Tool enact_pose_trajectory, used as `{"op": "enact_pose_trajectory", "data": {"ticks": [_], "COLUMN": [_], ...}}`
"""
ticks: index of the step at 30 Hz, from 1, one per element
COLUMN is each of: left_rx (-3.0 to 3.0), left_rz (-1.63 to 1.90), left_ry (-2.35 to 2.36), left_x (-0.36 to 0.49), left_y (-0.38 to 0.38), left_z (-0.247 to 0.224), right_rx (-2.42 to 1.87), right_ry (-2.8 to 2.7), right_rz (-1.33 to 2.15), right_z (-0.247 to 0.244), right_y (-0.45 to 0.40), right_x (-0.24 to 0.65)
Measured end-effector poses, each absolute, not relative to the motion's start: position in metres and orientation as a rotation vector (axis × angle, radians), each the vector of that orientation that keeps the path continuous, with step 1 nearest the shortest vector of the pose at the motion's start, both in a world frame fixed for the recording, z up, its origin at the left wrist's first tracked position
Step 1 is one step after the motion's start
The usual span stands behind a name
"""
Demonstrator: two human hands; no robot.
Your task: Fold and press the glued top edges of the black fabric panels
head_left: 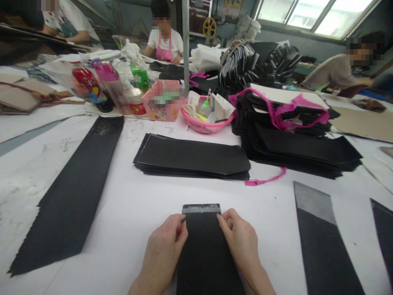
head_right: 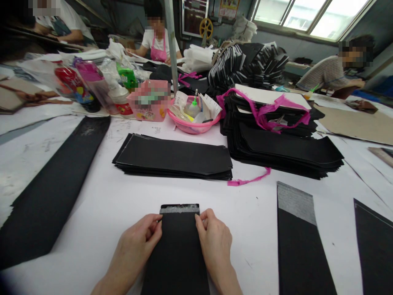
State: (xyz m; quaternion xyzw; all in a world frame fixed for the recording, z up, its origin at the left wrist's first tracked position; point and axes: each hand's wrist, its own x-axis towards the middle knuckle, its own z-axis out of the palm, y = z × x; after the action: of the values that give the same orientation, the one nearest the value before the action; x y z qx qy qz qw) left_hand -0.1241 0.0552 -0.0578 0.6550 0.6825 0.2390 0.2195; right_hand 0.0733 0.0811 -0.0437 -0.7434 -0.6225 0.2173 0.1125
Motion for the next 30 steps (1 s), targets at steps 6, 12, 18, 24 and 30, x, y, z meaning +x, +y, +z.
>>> {"op": "enact_pose_trajectory", "data": {"ticks": [6,12,18,24,30], "left_rx": [1.770,1.737,1.705,1.703,1.724], "left_rz": [0.597,0.520,0.489,0.447,0.395], "left_ry": [1.935,1.927,1.910,1.927,1.940], "left_x": [-0.1232,-0.1255,-0.1268,-0.1284,-0.1287], "left_y": [0.0553,0.0546,0.0547,0.0531,0.0533], "left_z": [-0.0562,-0.0540,-0.0529,-0.0555,-0.0566], "right_rx": [-2.215,-2.190,-2.164,-2.197,-2.206], "right_ry": [-1.827,-1.833,-1.839,-1.819,-1.821], "right_rz": [0.638,0.593,0.571,0.596,0.597], "right_z": [-0.0432,-0.0446,-0.0457,-0.0466,-0.0432], "right_y": [0.0804,0.0805,0.0794,0.0782,0.0795], "right_x": [0.0729,0.0729,0.0738,0.0732,0.0701]}}
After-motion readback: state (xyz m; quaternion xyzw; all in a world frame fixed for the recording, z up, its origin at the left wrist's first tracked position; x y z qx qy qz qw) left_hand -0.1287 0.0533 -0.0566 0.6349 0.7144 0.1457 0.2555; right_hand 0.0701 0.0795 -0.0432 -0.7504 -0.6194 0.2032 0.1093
